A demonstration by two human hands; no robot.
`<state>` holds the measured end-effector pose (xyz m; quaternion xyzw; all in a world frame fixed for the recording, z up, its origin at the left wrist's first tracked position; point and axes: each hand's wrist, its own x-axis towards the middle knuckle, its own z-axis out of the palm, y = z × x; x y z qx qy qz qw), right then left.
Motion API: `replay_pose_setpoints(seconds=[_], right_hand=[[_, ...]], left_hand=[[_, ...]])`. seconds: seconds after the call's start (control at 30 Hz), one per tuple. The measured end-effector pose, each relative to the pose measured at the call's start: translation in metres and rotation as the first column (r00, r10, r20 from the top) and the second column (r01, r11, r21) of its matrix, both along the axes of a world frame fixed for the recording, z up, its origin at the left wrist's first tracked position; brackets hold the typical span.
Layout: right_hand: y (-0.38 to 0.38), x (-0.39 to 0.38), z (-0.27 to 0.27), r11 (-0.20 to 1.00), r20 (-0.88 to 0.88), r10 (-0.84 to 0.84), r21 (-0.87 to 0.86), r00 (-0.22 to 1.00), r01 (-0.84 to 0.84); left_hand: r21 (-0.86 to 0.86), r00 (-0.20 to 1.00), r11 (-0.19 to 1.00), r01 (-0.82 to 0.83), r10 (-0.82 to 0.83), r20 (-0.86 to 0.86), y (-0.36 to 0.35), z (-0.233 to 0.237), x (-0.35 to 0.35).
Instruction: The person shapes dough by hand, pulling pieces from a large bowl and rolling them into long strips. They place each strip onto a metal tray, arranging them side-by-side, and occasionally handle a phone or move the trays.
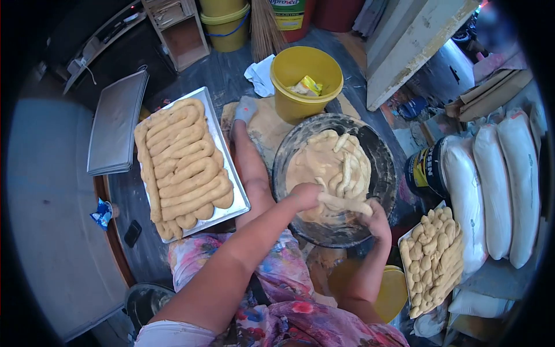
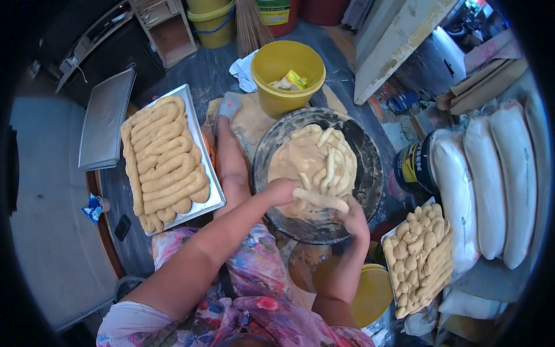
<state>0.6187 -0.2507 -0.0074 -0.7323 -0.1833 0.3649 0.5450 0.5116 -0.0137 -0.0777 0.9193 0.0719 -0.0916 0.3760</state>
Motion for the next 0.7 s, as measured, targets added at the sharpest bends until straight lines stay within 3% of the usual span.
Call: replay_pose_setpoints(seconds=[0.07, 0.13, 0.2, 0.23, 0.3, 0.33, 0.4, 0.43, 0.5, 0.53, 0.57, 0.6, 0.67, 0.7], right_hand=[[0.0, -0.004, -0.027, 0.944, 0.251, 0.202, -0.306, 0.947, -0.121], [0.015, -0.015, -0.043, 0.94, 0.24, 0.302, -0.239, 0.923, -0.245], [0.024, -0.039, -0.066, 0.994, -0.048, -0.079, 0.075, 0.996, 0.082], [0.03, -0.042, -0.066, 0.96, -0.111, -0.201, 0.175, 0.973, 0.218], [0.043, -0.046, -0.065, 0.808, -0.276, -0.404, 0.339, 0.872, 0.481], [0.048, -0.05, -0.06, 0.819, -0.276, -0.376, 0.348, 0.885, 0.457], [0.051, -0.06, -0.048, 0.835, -0.279, -0.33, 0.359, 0.902, 0.416], [0.057, -0.068, -0.044, 0.846, -0.246, -0.316, 0.363, 0.916, 0.389], [0.073, -0.074, -0.047, 0.846, -0.207, -0.338, 0.36, 0.918, 0.393], [0.075, -0.061, -0.055, 0.823, -0.273, -0.383, 0.333, 0.882, 0.46], [0.077, -0.044, -0.063, 0.79, -0.359, -0.434, 0.289, 0.826, 0.541], [0.075, -0.026, -0.073, 0.755, -0.476, -0.473, 0.214, 0.741, 0.62], [0.075, -0.022, -0.084, 0.797, -0.398, -0.485, 0.166, 0.779, 0.581], [0.079, -0.034, -0.081, 0.819, -0.312, -0.483, 0.17, 0.818, 0.548]], left_hand=[[0.05, 0.999, 0.998, 0.025, -0.027, 0.032, -0.013, 0.032, 0.013], [0.073, 0.976, 0.977, 0.199, -0.204, 0.081, -0.033, 0.059, 0.024], [0.097, 0.934, 0.948, 0.302, -0.315, 0.169, -0.051, 0.09, 0.024], [-0.026, 0.934, 0.984, 0.178, -0.161, 0.32, -0.057, 0.083, 0.026], [-0.308, 0.822, 0.951, -0.017, 0.189, 0.538, -0.062, 0.052, 0.032], [-0.472, 0.84, 0.868, -0.156, 0.368, 0.399, -0.061, 0.034, 0.037], [-0.695, 0.781, 0.577, -0.43, 0.623, 0.034, -0.06, 0.005, 0.041], [-0.894, 0.838, 0.068, -0.443, 0.387, -0.385, -0.051, 0.048, 0.025], [-0.9, 0.795, -0.105, -0.424, 0.432, -0.425, -0.069, 0.045, 0.023], [-0.894, 0.772, -0.191, -0.406, 0.451, -0.447, -0.081, 0.039, 0.022], [-0.828, 0.773, 0.057, -0.558, 0.399, -0.493, -0.089, 0.032, 0.022], [-0.838, 0.791, 0.105, -0.535, 0.41, -0.454, -0.095, 0.038, 0.019], [-0.851, 0.828, 0.208, -0.482, 0.425, -0.365, -0.101, 0.058, 0.018], [-0.949, 0.887, -0.047, -0.312, 0.343, -0.309, -0.097, 0.026, 0.033]])
